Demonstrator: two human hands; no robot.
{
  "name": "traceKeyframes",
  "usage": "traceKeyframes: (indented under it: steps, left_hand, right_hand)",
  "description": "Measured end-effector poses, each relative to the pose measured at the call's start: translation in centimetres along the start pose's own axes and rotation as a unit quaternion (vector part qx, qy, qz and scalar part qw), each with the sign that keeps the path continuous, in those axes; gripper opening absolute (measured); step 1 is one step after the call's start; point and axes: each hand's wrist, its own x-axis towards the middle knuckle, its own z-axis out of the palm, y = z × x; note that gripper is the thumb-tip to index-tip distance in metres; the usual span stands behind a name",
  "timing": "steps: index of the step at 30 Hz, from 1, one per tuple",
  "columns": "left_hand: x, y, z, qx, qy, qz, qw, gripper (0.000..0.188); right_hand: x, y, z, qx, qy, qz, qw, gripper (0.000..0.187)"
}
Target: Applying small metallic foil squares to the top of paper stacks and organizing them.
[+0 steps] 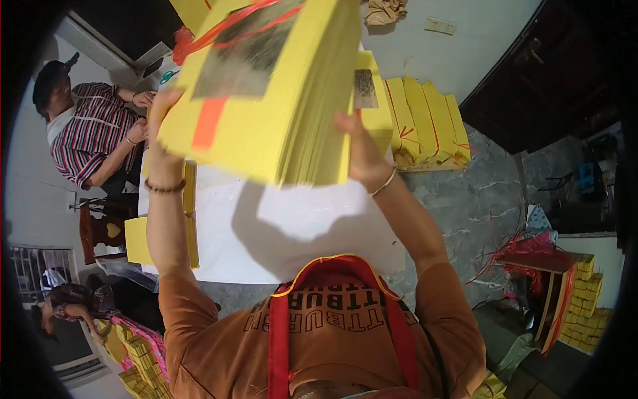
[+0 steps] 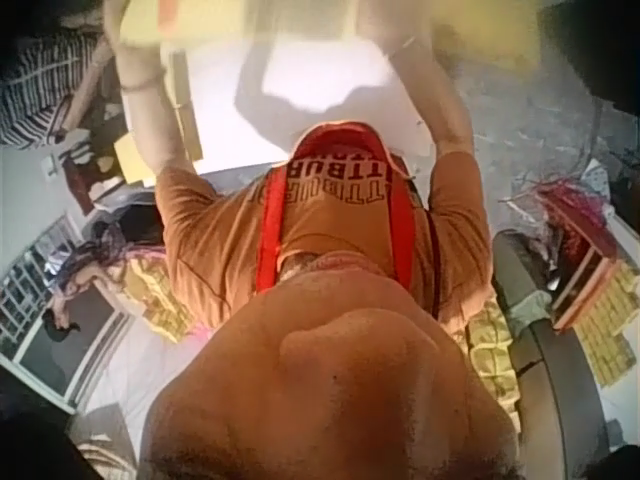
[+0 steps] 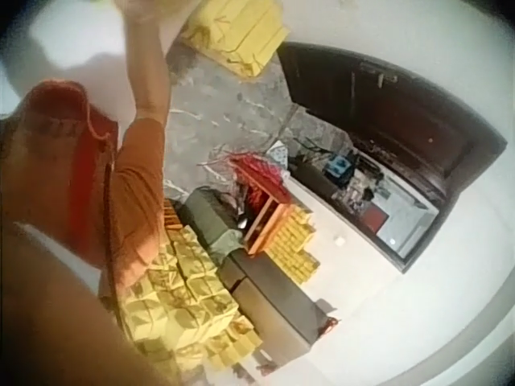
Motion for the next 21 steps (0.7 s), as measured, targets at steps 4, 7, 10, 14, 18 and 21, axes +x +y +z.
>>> traceKeyframes:
  steps: [4, 7, 10, 14, 18, 21]
  left_hand:
    - [-10.3, 0.5, 1.6, -0.020, 0.075, 0.015, 0.997, 0.048]
    - [-17.3, -1.2, -3.6, -0.027, 0.115, -0.079, 0.990, 0.051]
    - [-21.5, -5.2, -1.9, 0.045, 0.221, -0.069, 0.972, 0.051]
    - [-24.6, -11.6, -1.7, 0.030, 0.214, -0.178, 0.960, 0.044]
    - [-23.8, -16.7, 1.5, -0.008, 0.120, -0.210, 0.970, 0.066]
    - [-23.2, -21.0, 2.1, -0.037, 0.073, -0.169, 0.982, 0.071]
  right_hand:
    - [-3.4, 4.3, 2.6, -0.016, -0.033, 0.037, 0.999, 0.069]
    - [-6.1, 9.5, 1.6, 0.026, -0.045, 0.057, 0.997, 0.077]
    - [-8.7, 13.7, -1.5, 0.081, -0.052, 0.118, 0.988, 0.072]
    - [-13.0, 16.8, -7.6, 0.066, 0.106, 0.270, 0.955, 0.053]
    - [-16.9, 16.5, -13.1, -0.007, 0.088, 0.227, 0.970, 0.053]
    - [-18.6, 15.0, -14.2, 0.014, 0.176, 0.237, 0.955, 0.050]
